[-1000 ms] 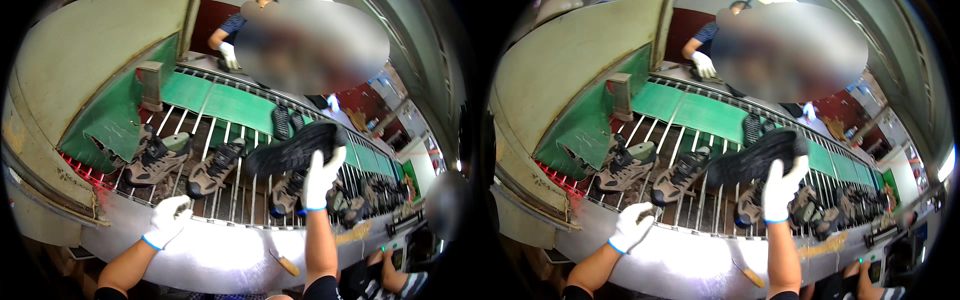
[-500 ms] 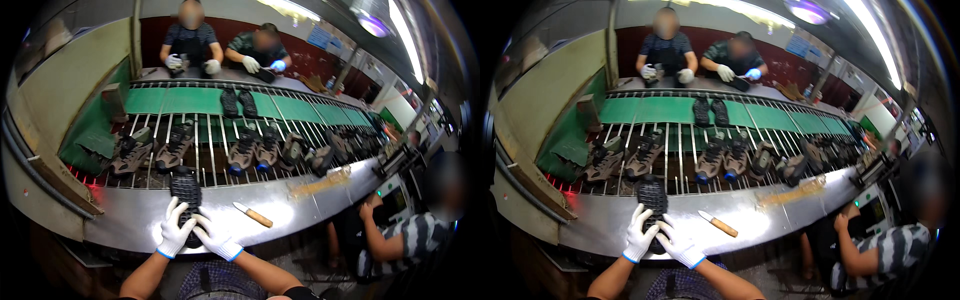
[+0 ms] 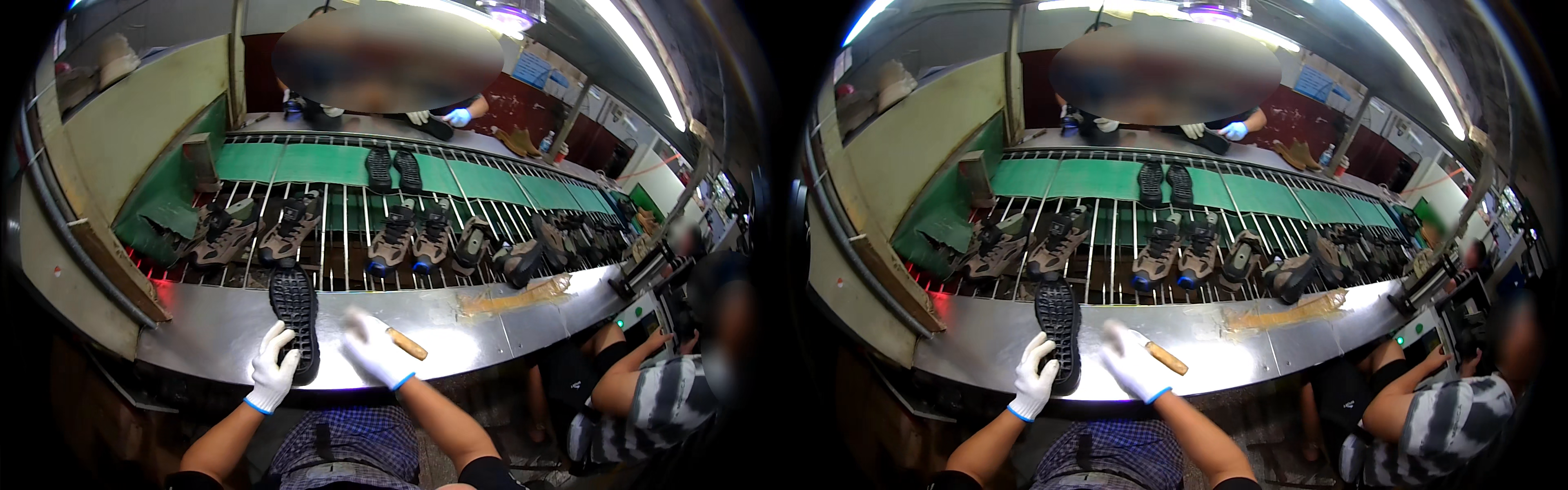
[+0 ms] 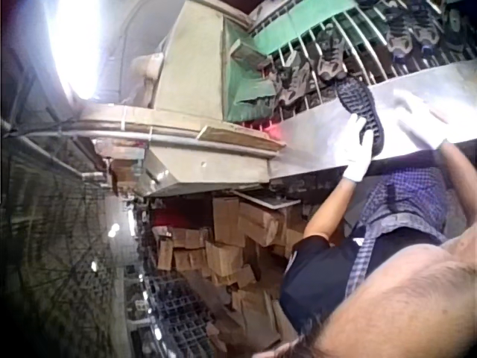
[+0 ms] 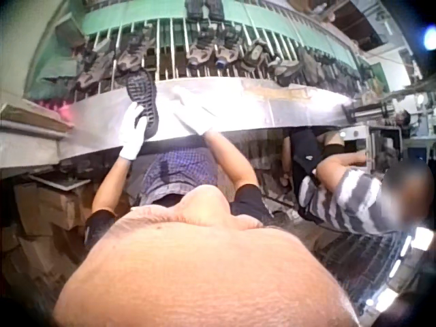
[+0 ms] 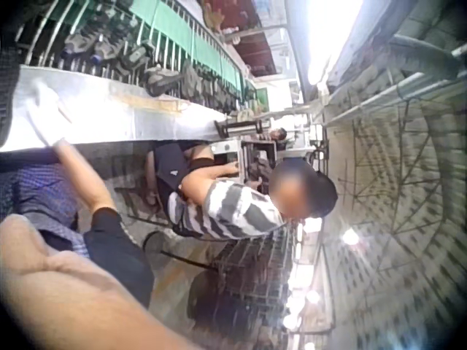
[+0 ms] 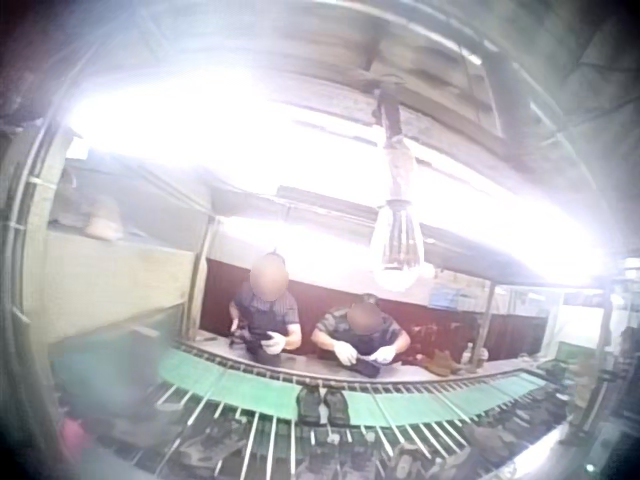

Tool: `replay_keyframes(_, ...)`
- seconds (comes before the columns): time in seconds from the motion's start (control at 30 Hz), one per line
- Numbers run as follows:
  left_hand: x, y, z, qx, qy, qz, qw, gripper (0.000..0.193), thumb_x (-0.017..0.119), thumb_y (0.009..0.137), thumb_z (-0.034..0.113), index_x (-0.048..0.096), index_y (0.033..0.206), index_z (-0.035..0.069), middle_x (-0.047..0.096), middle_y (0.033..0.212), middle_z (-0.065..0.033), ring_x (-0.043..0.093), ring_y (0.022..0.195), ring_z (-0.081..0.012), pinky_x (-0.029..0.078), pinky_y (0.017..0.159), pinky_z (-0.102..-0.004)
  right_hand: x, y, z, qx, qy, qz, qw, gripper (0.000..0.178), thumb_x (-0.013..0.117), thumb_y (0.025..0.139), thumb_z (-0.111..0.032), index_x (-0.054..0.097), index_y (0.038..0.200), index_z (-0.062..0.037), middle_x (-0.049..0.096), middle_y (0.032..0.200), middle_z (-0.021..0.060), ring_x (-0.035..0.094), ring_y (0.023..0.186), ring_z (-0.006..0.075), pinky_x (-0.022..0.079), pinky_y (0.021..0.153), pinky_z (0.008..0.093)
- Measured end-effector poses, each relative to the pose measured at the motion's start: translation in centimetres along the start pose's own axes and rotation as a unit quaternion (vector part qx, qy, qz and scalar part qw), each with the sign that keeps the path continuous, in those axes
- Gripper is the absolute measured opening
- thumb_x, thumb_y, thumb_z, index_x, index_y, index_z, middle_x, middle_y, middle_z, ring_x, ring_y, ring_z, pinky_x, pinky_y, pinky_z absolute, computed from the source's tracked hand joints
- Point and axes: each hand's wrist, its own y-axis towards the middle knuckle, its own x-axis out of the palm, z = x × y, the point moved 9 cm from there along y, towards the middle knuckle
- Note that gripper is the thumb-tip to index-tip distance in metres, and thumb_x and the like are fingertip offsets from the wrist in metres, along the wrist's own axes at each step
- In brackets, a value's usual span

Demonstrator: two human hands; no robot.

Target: The person takes shoes from a conveyor belt, scrapes the edges of the soles with a knife, and wipes them with a cloth.

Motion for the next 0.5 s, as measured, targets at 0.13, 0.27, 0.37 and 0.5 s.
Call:
replay_keyframes(0.13, -1.2, -0.4, -0.1, -0.002, 0.02, 0.03, 0.999, 0.042, 0.074, 0.089, 0.004, 0.074, 0.13, -0.003, 0.068, 0.145, -0.0275, 0.069, 0.131, -0.0389, 0.055, 0.113, -0.0445, -3.9, 8.5, 8.1, 0.174, 0.272, 0.036, 0.946, 0.072, 0.071, 0.104, -0.035, 0.042, 0.16, 0.0001, 0.062, 0.136, 0.0289, 0.067, 0.122, 0.0444, 0.06, 0.103, 0.0521)
replay_keyframes(0.27, -0.4, 0.1, 0.3, -0.003, -0.01, 0.03, 0.999, 0.039, 0.076, 0.09, 0.009, 0.074, 0.128, -0.002, 0.069, 0.141, -0.0294, 0.068, 0.13, -0.0432, 0.054, 0.114, -0.047, -5.6, 15.5, 19.3, 0.103, 0.21, 0.121, 0.965, 0.065, 0.08, 0.1, -0.03, 0.053, 0.15, 0.0002, 0.06, 0.139, 0.0245, 0.063, 0.122, 0.0385, 0.057, 0.11, 0.0519)
replay_keyframes(0.37, -1.1, 0.1, -0.2, 0.021, -0.004, 0.037, 0.999, 0.038, 0.077, 0.09, 0.01, 0.075, 0.126, -0.001, 0.07, 0.14, -0.0285, 0.068, 0.13, -0.0434, 0.054, 0.114, -0.0471, -3.5, 17.6, 21.6, 0.209, 0.415, 0.248, 0.85, 0.056, 0.088, 0.095, -0.022, 0.063, 0.142, -0.0029, 0.065, 0.133, 0.015, 0.062, 0.12, 0.0306, 0.059, 0.107, 0.0531)
replay_keyframes(0.5, -1.9, -0.1, -0.6, 0.022, -0.009, 0.045, 0.999, 0.038, 0.075, 0.088, 0.007, 0.075, 0.125, 0.0, 0.071, 0.138, -0.026, 0.07, 0.127, -0.0433, 0.056, 0.112, -0.0471, -0.7, 16.3, 20.1, 0.306, 0.59, 0.289, 0.689, 0.045, 0.085, 0.099, -0.024, 0.067, 0.136, -0.0061, 0.063, 0.138, 0.0102, 0.055, 0.127, 0.0271, 0.059, 0.107, 0.0571)
